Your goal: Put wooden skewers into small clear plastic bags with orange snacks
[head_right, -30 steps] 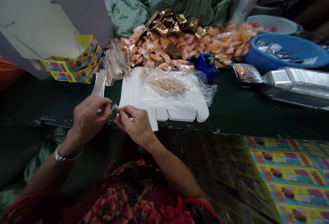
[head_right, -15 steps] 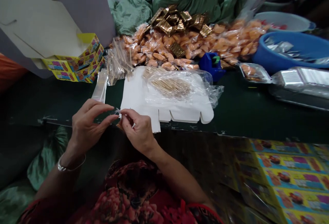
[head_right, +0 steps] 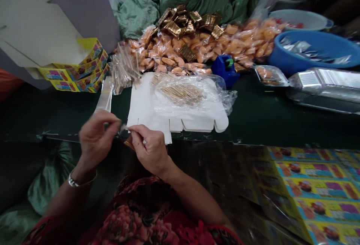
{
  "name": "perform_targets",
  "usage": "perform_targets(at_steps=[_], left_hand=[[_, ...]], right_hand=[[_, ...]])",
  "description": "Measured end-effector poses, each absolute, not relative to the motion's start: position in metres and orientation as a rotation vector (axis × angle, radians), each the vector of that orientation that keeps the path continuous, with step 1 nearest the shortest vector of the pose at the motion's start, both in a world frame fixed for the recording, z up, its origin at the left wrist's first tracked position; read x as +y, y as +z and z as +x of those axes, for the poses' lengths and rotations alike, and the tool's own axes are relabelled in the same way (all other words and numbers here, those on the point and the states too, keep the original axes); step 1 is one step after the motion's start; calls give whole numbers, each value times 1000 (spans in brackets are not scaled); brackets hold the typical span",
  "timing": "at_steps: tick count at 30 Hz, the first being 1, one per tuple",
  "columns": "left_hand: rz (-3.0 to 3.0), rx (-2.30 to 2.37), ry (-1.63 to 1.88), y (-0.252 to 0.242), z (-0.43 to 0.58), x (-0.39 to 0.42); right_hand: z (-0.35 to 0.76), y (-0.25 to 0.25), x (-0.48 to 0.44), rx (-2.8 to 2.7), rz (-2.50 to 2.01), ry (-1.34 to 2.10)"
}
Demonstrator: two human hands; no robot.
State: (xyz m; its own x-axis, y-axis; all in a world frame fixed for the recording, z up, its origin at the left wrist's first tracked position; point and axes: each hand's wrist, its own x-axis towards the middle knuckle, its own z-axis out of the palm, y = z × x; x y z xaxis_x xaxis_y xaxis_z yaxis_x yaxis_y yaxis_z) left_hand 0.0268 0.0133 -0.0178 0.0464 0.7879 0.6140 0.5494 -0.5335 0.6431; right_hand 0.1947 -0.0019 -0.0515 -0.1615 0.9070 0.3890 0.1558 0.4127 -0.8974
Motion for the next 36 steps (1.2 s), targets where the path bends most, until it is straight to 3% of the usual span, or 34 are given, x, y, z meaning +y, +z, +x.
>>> perform_targets(at_steps=[3,4,7,9,13,15,26,29,32,36], left_hand=[[1755,1608,1799,-16,-11,3],[1766,1635,1660,-15,-24,-2],[2112,1357,792,-18,-43,-20],[2253,1169,599,-22,-30,-31],[2296,1342,1194,-24,18,-31],[2359,1448,1321,-22,33,-21],[2628,1308,1126,-20,45,3],[2623,1502,1312,-22,36,6],[2234,1720,1588,-18,16,1],[2127,1403,1150,-15,12,-19]], right_hand=[[197,-56,-2,-1534,-978,939],[198,-57,-1,-1502,-987,960],[198,-59,1,-1455,-1001,1013],[197,-59,2,-1467,-1008,1003],[192,-55,1,-1533,-1049,903],[192,-54,-1,-1570,-1054,862],[201,-55,-6,-1748,-958,685],[203,-54,-9,-1724,-1031,766],[205,-56,-10,-1639,-1066,840],[202,-58,-7,-1586,-1080,872]])
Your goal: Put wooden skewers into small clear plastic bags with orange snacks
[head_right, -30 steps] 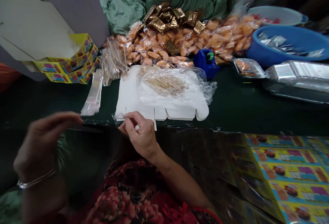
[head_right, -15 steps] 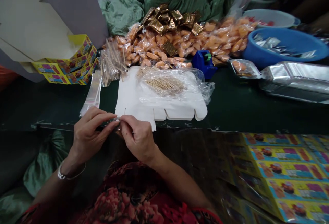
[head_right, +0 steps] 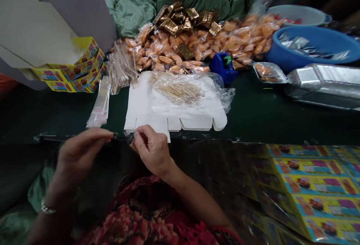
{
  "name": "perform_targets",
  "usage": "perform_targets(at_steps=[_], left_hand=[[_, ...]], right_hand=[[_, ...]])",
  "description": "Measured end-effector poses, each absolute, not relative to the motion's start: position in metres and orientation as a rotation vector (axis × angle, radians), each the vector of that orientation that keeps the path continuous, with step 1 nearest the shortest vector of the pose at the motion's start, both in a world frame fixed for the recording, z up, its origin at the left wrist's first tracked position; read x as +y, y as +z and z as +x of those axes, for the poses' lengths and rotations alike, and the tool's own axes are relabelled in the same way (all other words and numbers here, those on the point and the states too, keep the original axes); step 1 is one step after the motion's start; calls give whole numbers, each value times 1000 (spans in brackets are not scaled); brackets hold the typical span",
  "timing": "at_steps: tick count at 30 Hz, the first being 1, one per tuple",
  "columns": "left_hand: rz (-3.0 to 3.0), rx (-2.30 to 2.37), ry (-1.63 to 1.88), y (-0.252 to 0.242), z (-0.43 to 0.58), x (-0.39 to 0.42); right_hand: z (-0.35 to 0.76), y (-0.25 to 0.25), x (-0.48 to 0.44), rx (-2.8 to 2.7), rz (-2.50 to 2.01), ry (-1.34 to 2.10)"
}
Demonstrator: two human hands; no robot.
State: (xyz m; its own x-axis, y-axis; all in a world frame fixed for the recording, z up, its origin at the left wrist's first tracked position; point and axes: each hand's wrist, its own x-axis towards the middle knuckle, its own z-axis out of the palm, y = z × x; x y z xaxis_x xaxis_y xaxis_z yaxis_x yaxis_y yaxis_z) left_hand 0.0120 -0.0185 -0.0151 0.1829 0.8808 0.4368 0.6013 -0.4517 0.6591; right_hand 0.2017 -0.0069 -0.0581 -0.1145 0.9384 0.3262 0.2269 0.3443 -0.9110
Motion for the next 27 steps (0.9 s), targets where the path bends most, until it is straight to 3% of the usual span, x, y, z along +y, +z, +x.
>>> perform_targets(at_steps=[15,19,23,25,27], left_hand=[[2771,1268,1029,-28,45,1],[2501,1364,1137,-31,54,2],[1874,1576,1534,-32,32,3],[1781,1577,1409,-34,8,-1],[1941,1392,950,-37,-12,-8]], right_hand=[[208,-51,-6,-1814,-1025,923],[209,-51,-8,-1791,-1023,1025],[211,-55,-11,-1672,-1021,1115],[214,-57,-10,-1571,-1024,1102],[217,-57,-7,-1494,-1048,1046]])
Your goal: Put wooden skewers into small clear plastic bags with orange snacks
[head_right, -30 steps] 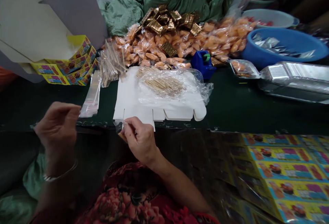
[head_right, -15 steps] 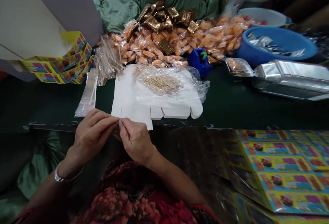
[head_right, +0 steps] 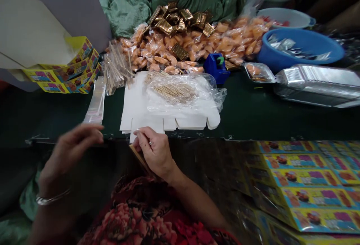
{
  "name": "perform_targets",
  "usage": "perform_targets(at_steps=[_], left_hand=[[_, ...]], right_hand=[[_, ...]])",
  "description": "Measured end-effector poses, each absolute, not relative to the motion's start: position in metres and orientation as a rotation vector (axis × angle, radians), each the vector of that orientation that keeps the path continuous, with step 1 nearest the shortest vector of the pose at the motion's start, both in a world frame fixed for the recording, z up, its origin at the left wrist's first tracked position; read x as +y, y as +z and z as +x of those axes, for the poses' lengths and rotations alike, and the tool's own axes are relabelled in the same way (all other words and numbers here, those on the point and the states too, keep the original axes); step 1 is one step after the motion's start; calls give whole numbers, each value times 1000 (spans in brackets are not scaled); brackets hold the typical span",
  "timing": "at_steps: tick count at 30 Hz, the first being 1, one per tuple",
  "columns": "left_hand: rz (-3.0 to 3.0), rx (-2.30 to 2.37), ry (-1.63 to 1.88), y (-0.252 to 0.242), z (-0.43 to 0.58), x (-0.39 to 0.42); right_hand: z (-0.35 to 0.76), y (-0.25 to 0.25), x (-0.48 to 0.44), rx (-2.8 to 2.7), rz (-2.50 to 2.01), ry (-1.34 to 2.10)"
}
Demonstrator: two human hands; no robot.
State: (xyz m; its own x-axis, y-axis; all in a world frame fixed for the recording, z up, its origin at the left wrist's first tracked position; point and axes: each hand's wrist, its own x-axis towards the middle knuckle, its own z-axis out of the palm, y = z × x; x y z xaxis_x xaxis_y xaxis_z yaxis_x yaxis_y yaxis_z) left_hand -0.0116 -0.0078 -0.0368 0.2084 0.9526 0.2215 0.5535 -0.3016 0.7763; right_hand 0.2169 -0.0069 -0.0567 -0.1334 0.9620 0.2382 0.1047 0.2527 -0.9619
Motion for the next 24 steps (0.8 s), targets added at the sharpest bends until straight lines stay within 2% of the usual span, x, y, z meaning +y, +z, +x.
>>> perform_targets(at_steps=[2,4,10,16,24], left_hand=[[2096,1138,516,-39,-20,-17],[2112,987,370,-37,-15,-26],[2068,868,486,-26,25,-32],[1884,1026,849,-30,36,-20],[1900,943,755,-32,40,-20]], right_hand=[[219,-56,-4,-1455,-1083,986],[221,-56,-1,-1435,-1100,938],[221,-57,-1,-1396,-1071,843],[222,-54,-2,-1390,-1119,796],[226,-54,-5,-1411,-1115,788]])
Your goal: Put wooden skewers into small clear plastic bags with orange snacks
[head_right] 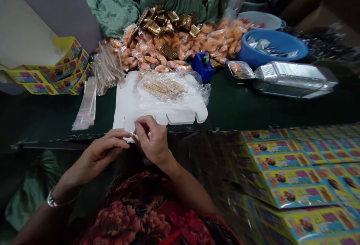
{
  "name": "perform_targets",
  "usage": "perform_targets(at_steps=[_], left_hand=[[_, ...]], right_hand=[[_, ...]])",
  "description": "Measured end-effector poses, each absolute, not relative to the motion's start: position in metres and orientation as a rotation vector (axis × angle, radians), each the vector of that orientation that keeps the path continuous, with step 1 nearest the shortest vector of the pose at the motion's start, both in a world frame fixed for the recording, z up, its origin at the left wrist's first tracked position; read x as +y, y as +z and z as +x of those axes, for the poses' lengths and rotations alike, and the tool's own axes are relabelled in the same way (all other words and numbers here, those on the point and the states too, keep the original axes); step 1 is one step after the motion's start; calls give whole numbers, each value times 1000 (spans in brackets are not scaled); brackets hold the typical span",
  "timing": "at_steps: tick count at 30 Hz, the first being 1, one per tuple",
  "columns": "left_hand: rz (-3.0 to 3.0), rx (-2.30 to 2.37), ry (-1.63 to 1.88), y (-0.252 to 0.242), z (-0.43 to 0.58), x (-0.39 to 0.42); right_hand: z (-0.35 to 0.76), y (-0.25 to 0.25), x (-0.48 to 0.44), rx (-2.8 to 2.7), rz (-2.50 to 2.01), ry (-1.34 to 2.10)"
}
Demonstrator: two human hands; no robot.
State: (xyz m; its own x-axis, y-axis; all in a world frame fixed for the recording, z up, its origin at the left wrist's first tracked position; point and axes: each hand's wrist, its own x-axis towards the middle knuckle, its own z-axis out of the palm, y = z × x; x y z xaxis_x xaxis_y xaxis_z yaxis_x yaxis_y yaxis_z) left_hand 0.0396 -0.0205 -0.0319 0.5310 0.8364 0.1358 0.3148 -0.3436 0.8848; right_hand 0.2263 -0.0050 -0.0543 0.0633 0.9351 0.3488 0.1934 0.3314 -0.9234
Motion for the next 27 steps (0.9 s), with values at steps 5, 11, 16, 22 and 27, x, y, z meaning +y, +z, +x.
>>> perform_targets(at_steps=[5,11,16,22,27], left_hand=[[1837,1076,828,-32,42,-25],[1665,1283,1019,-35,65,-14],[1515,1228,1104,-44,76,-15],[1309,1073,1034,-46,87,-8],[1298,1058,1060,-52,92,4]], right_hand=[[230,-54,-10,-1395,-1110,769],[235,-54,-12,-1378,-1090,767],[238,-57,-12,-1426,-1093,781],[237,-64,-9,-1535,-1089,670],[242,-63,-4,-1511,-1075,726]])
